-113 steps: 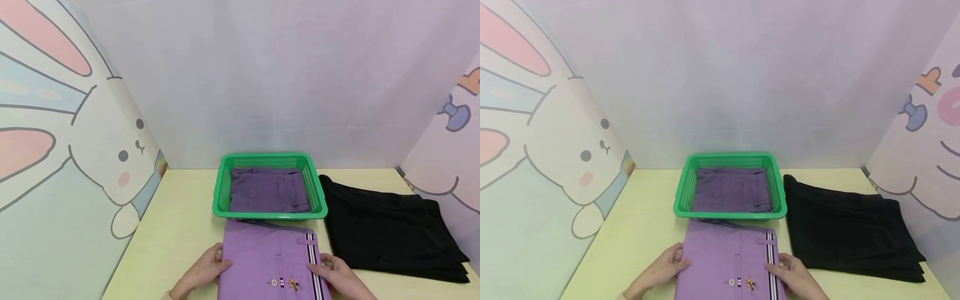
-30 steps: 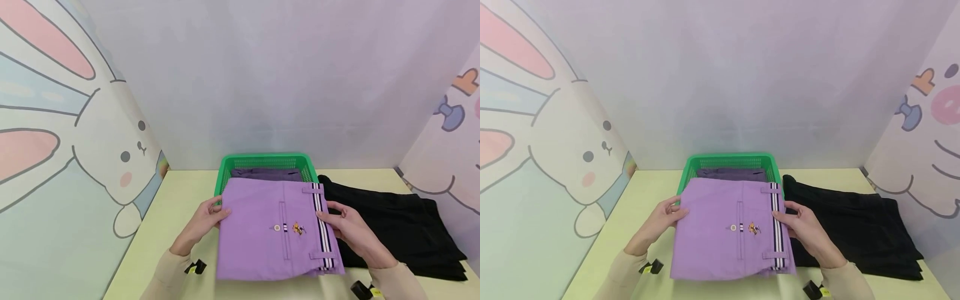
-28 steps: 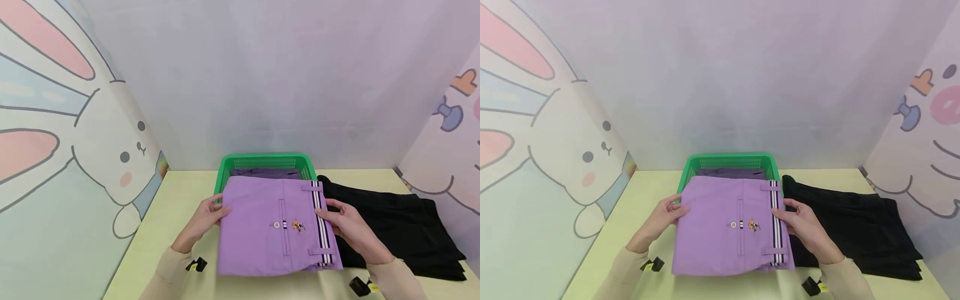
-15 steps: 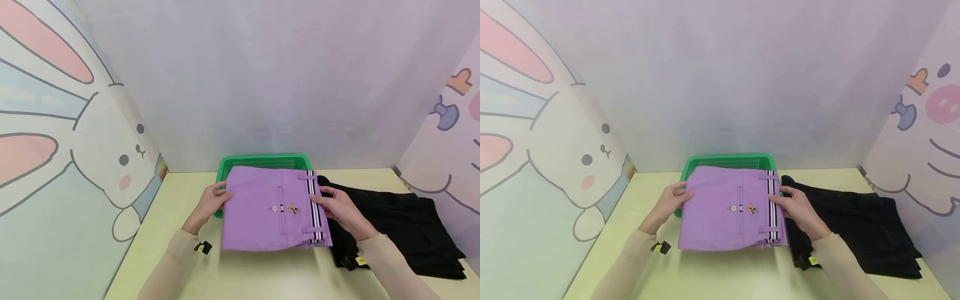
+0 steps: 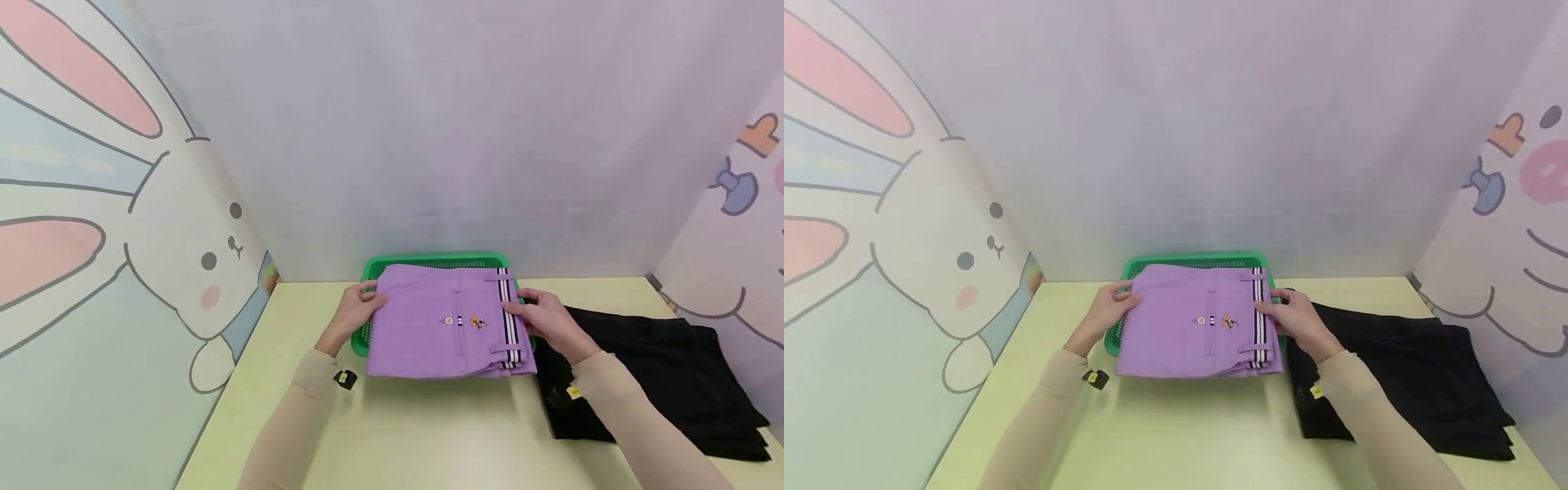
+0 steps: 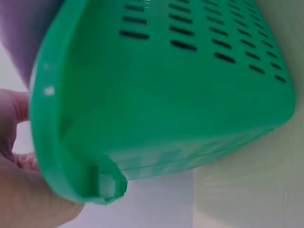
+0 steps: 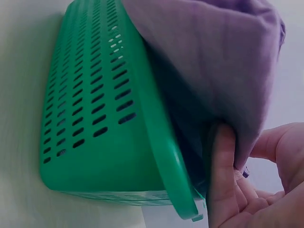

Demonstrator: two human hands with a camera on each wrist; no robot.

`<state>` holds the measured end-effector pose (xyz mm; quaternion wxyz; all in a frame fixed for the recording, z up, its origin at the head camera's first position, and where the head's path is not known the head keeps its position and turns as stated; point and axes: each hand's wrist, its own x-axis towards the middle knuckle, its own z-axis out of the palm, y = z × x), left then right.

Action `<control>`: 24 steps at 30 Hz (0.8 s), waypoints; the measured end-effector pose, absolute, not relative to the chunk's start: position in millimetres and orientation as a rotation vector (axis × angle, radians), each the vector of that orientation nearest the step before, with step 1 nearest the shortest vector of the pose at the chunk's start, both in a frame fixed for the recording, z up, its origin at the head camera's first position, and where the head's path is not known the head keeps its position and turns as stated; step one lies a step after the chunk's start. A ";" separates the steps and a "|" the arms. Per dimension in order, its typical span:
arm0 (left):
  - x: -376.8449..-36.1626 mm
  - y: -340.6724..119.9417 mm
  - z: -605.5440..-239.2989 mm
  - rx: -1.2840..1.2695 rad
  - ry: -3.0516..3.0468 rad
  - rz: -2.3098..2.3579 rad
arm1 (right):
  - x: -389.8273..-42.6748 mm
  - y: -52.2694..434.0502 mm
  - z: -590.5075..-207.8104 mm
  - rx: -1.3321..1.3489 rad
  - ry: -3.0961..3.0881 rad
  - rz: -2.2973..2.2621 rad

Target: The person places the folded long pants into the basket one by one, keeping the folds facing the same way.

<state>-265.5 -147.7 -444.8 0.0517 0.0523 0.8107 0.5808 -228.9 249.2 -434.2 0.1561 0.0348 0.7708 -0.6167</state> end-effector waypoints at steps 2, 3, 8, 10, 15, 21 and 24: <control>-269.7 -149.5 -445.7 0.159 2.465 1.751 | -235.0 248.2 -435.0 0.111 2.210 -1.757; -271.9 -150.2 -445.9 0.161 2.465 1.744 | -238.0 247.6 -435.0 0.113 2.213 -1.751; -284.5 -151.5 -445.3 0.166 2.502 1.697 | -254.4 243.5 -433.0 0.117 2.241 -1.719; -289.5 -150.5 -443.5 0.175 2.533 1.660 | -259.8 242.5 -432.2 0.115 2.255 -1.707; -299.3 -145.5 -438.0 0.214 2.585 1.580 | -268.4 241.7 -433.0 0.111 2.310 -1.646; -308.0 -142.4 -440.7 0.219 2.603 1.539 | -274.8 240.6 -434.3 0.101 2.419 -1.568; -309.6 -142.3 -441.6 0.201 2.614 1.521 | -276.3 238.1 -433.7 0.077 2.461 -1.532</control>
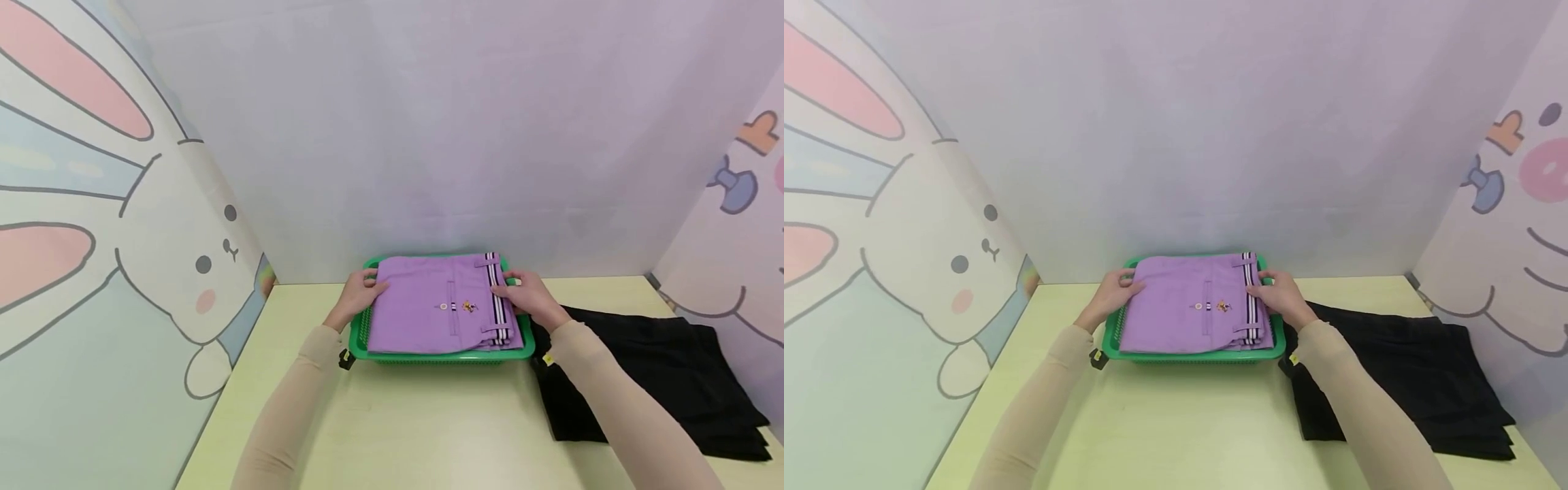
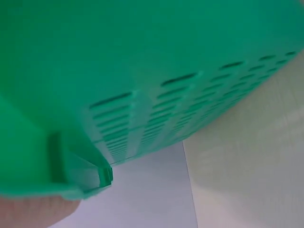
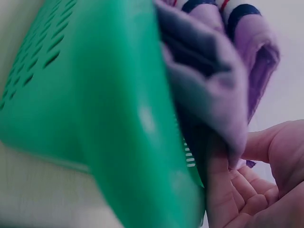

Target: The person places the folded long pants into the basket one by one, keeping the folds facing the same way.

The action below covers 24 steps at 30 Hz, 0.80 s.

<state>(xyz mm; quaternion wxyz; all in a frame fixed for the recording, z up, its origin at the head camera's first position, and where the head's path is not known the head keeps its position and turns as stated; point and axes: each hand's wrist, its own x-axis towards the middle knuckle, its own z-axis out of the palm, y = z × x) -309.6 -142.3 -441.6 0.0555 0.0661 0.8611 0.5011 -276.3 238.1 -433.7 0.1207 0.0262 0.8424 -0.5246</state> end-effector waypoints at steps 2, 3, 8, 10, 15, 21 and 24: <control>-309.1 -142.8 -441.1 0.192 2.628 1.493 | -277.7 235.7 -434.0 0.071 2.492 -1.497; -308.9 -142.8 -440.6 0.191 2.637 1.476 | -278.5 234.8 -434.3 0.070 2.510 -1.477; -309.7 -141.5 -440.5 0.195 2.713 1.376 | -280.3 230.8 -435.8 0.053 2.631 -1.366; -310.3 -140.1 -442.0 0.191 2.755 1.336 | -280.7 228.6 -436.8 0.035 2.697 -1.303; -307.6 -133.8 -445.7 0.172 2.880 1.203 | -281.0 220.5 -438.6 -0.014 2.887 -1.048; -299.5 -121.0 -453.2 0.248 3.042 1.063 | -277.1 210.2 -441.1 0.008 2.995 -0.777; -298.0 -117.4 -455.5 0.285 3.104 0.998 | -274.7 206.1 -442.5 0.024 3.020 -0.751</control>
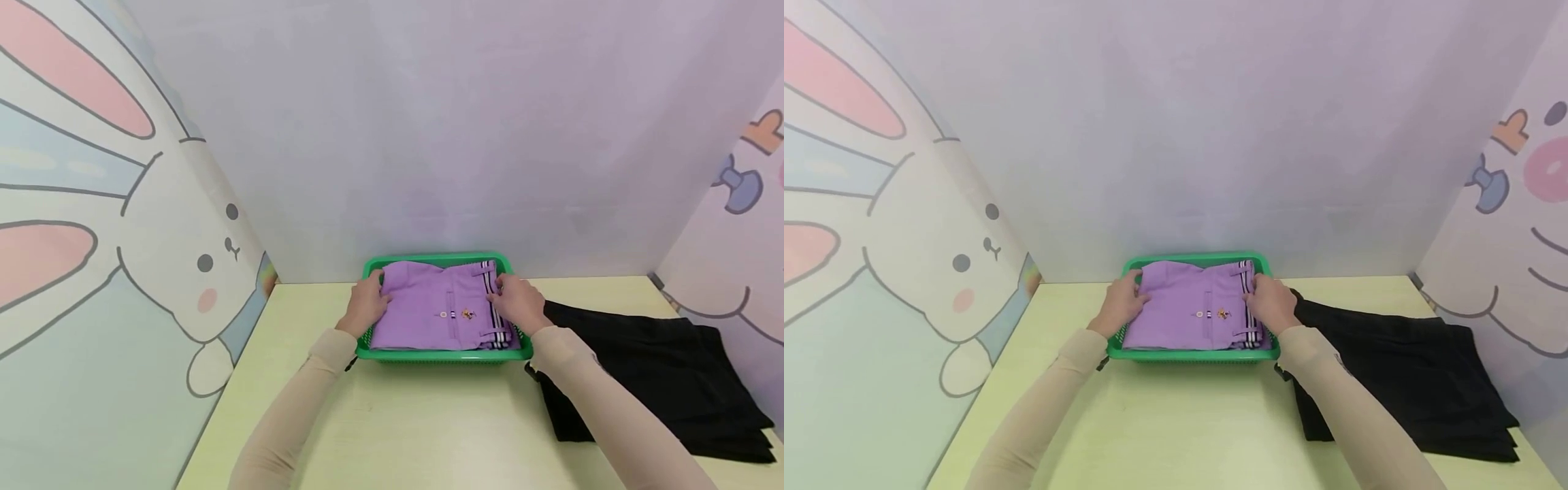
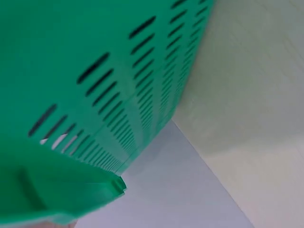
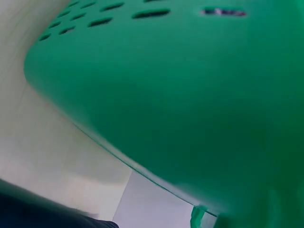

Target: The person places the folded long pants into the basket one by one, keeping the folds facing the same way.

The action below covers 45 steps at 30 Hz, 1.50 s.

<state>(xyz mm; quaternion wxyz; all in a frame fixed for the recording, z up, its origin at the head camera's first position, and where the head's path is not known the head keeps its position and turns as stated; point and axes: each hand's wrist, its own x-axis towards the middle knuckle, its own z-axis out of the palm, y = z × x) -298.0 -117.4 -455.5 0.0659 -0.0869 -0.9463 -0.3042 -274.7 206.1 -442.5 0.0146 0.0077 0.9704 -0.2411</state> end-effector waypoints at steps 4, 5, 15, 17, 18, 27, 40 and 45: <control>-299.6 -114.7 -456.8 -0.270 -2.853 -0.827 | -274.8 203.0 -446.2 0.006 3.087 -0.674; -299.8 -113.9 -456.6 -0.272 -2.858 -0.806 | -274.9 202.0 -447.7 -0.001 3.110 -0.640; -260.3 -115.1 -445.9 -0.606 -2.912 -0.500 | -247.6 188.5 -459.7 -0.080 3.351 -0.478; -246.8 -119.7 -440.0 -0.672 -2.906 -0.507 | -234.2 185.7 -456.4 -0.131 3.370 -0.487; -240.9 -122.1 -437.0 -0.701 -2.906 -0.528 | -227.7 184.6 -454.7 -0.161 3.370 -0.489; -223.6 -133.6 -434.8 -0.826 -2.965 -0.522 | -206.2 182.7 -449.0 -0.324 3.162 -0.563; -219.9 -130.5 -441.6 -0.733 -2.989 -0.544 | -206.3 185.1 -451.1 -0.361 3.087 -0.652; -206.8 -120.8 -435.1 -0.705 -2.929 -0.967 | -195.2 192.3 -440.3 -0.386 3.067 -0.879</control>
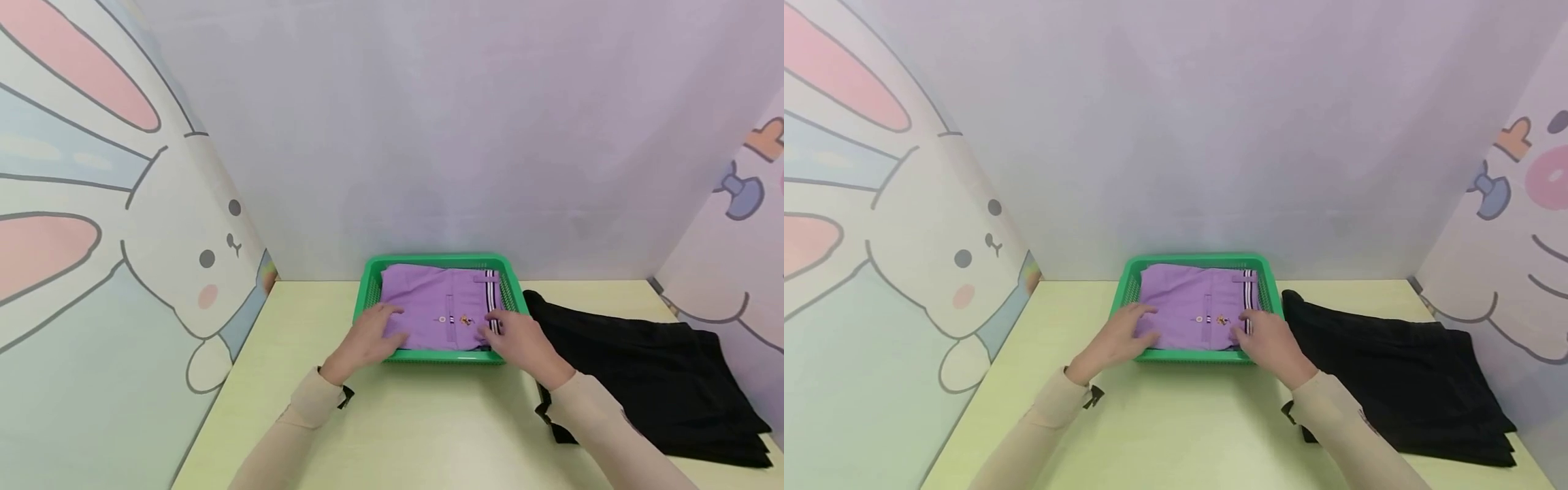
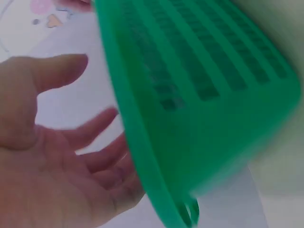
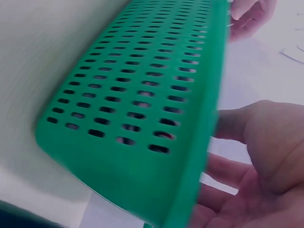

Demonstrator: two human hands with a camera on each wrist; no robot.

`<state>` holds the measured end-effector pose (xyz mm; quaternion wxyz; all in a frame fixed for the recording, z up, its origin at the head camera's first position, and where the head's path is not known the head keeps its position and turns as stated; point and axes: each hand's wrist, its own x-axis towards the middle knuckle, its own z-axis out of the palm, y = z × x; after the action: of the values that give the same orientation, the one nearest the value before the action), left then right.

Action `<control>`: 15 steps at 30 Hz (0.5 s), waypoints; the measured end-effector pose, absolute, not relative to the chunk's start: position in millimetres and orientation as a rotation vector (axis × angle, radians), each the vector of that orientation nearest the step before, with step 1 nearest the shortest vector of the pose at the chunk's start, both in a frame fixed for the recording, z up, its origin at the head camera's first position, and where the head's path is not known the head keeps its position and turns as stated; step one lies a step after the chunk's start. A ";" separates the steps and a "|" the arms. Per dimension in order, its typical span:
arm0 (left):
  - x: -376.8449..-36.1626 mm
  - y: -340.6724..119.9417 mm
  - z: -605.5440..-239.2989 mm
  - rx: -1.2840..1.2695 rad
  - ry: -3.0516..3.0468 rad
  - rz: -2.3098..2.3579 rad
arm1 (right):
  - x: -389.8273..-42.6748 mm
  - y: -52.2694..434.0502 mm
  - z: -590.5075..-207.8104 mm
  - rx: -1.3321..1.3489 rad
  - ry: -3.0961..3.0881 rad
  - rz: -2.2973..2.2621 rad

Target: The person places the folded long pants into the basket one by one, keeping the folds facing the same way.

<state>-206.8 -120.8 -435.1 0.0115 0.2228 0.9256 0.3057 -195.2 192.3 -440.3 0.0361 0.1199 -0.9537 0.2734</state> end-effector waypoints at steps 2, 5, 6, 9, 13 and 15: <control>-200.5 -114.4 -431.2 0.664 2.782 1.150 | -191.3 196.8 -435.8 0.359 -2.905 0.911; -191.4 -104.4 -426.4 0.623 2.608 1.392 | -184.8 204.6 -429.5 0.344 -2.885 0.969; -188.7 -101.2 -425.6 0.617 2.544 1.461 | -182.4 207.5 -427.8 0.337 -2.888 0.987; -181.1 -92.4 -423.5 0.601 2.372 1.609 | -174.7 216.9 -422.3 0.309 -2.887 1.027; -170.4 -83.0 -422.1 0.570 2.127 1.731 | -166.2 231.1 -416.7 0.266 -2.881 1.047; -164.3 -78.9 -422.7 0.548 1.989 1.784 | -163.1 239.2 -414.9 0.236 -2.886 1.050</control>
<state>-164.3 -78.9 -422.7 0.2058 0.1967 0.7136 0.6402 -163.1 239.2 -414.9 0.0309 0.0767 -0.9365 0.3407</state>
